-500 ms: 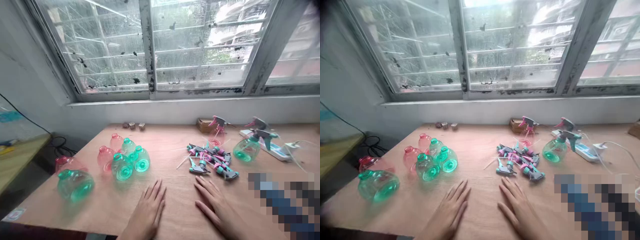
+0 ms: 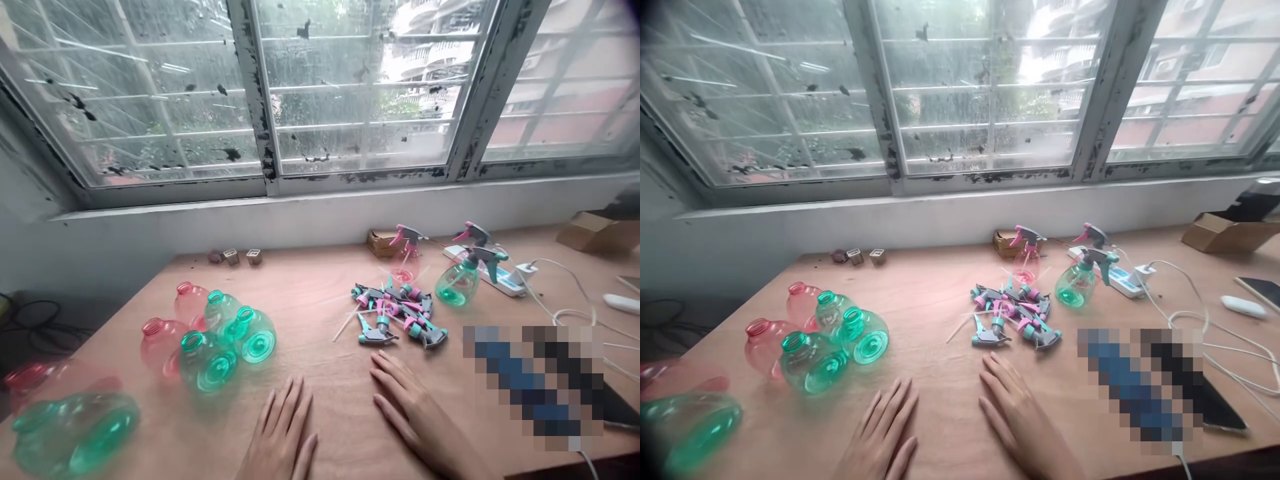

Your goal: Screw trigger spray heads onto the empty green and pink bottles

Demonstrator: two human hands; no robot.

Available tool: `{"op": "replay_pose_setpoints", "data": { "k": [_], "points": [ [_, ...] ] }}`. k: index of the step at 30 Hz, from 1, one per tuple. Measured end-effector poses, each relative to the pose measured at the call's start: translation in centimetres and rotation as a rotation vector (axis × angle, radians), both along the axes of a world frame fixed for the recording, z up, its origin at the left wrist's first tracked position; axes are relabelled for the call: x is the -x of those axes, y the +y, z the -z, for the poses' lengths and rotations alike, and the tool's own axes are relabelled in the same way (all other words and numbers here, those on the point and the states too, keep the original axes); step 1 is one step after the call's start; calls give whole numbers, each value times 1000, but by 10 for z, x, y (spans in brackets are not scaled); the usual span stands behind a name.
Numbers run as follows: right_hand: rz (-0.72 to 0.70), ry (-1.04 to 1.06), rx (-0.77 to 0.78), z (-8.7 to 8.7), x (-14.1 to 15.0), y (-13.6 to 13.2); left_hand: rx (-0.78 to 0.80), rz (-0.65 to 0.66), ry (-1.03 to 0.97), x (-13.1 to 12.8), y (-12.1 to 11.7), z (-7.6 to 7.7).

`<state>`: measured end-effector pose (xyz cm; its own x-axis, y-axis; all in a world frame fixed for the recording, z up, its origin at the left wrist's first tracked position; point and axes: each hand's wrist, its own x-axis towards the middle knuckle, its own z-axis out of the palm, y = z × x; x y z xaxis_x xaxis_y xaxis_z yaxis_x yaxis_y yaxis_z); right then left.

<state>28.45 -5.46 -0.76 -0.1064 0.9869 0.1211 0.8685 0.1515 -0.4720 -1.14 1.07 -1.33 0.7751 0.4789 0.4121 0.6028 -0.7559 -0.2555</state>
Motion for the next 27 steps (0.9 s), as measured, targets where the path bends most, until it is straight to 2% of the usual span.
{"op": "replay_pose_setpoints", "data": {
  "k": [5,8,10,12,15,18,20,23,27],
  "points": [
    [14,49,3,-1,-1,-2,-8,5,-7,0,3,7],
    [4,90,-47,0,-3,-5,57,18,-21,-2,-1,0],
    [-6,101,-94,0,-3,-7,111,5,-109,-2,-1,-15],
    [-16,107,-130,-1,-2,-9,92,2,-319,0,5,-37],
    [-30,105,-164,-5,1,-11,85,-90,-629,6,26,-72],
    [-38,101,-180,-8,2,-12,222,-189,-630,9,50,-92],
    [-42,99,-188,-9,2,-13,279,-215,-560,6,61,-96],
    [-56,97,-194,-7,0,-14,227,-190,-573,-4,70,-94],
    [-68,96,-193,-6,-2,-14,201,-125,-626,-20,56,-91]
  ]
}}
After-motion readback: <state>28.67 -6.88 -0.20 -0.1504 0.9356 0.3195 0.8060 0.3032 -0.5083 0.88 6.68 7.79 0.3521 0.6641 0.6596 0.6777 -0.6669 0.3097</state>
